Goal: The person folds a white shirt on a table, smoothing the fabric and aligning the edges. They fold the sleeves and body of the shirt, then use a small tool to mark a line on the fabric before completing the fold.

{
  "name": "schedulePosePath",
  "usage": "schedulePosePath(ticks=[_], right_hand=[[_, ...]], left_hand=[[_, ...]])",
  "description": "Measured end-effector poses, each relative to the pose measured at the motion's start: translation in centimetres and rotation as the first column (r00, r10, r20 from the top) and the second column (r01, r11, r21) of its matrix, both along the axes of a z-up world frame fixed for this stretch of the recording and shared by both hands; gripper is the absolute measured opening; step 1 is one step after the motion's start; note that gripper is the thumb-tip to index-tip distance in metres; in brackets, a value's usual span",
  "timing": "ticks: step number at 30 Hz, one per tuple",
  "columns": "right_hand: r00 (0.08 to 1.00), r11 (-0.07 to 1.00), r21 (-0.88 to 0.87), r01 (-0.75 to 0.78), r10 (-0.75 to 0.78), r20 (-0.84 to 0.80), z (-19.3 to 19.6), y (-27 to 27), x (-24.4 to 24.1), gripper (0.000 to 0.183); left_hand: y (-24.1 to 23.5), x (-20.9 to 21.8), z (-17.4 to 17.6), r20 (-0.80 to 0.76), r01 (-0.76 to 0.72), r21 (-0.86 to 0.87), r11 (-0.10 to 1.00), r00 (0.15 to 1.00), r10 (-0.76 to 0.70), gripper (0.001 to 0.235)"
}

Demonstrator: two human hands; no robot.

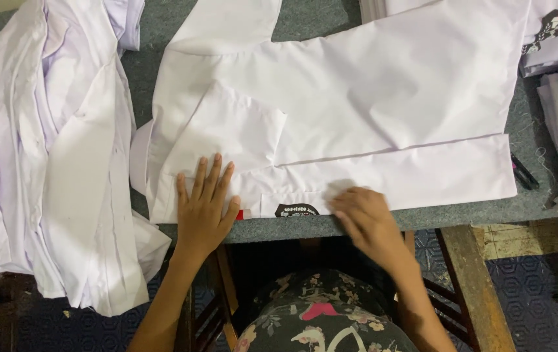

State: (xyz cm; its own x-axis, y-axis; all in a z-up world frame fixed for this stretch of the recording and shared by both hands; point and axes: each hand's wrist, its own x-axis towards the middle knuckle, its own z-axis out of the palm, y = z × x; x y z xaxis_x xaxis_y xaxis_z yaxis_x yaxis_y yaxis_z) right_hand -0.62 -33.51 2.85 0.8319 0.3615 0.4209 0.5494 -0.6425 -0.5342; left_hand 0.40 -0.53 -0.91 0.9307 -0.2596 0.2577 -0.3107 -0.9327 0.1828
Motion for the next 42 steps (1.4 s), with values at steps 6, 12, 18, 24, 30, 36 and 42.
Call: schedulePosePath(ticks=[6,12,18,24,30,36,42], right_hand=[[0.979,0.961,-0.196,-0.194,0.203,0.029,1.8,6.9,0.6,0.040],[0.990,0.918,-0.373,-0.135,0.112,-0.081,-0.8,6.7,1.9,0.059],[0.996,0.901,-0.424,-0.087,0.089,-0.015,-1.6,5.9,2.1,0.057],[0.996,0.893,-0.443,-0.076,0.051,-0.068,-1.9,4.8,2.3,0.060],[0.975,0.894,-0.446,-0.032,-0.069,-0.209,-0.7,-0.4,2.8,0.059],[0.965,0.867,-0.483,0.119,-0.216,-0.150,-1.2,-5.1,3.4,0.059],[0.911,0.970,-0.161,0.185,-0.230,-0.342,1.0,-5.8,4.3,0.059]], left_hand=[[-0.3,0.0,0.3,0.024,-0.004,0.000,1.000,1.000,0.004,0.060],[-0.2,0.0,0.1,0.062,-0.005,0.033,0.999,0.998,0.003,0.061],[-0.1,0.0,0.1,0.042,0.000,0.002,1.000,0.999,0.000,0.062],[0.0,0.0,-0.3,0.035,0.003,-0.001,1.000,0.999,-0.003,0.063],[0.0,0.0,-0.2,0.033,0.006,0.001,1.000,0.999,-0.006,0.063],[-0.1,0.0,0.1,0.032,0.012,0.022,1.000,0.999,-0.013,0.062],[0.0,-0.1,0.1,-0.003,0.011,-0.007,1.000,1.000,-0.011,0.061]])
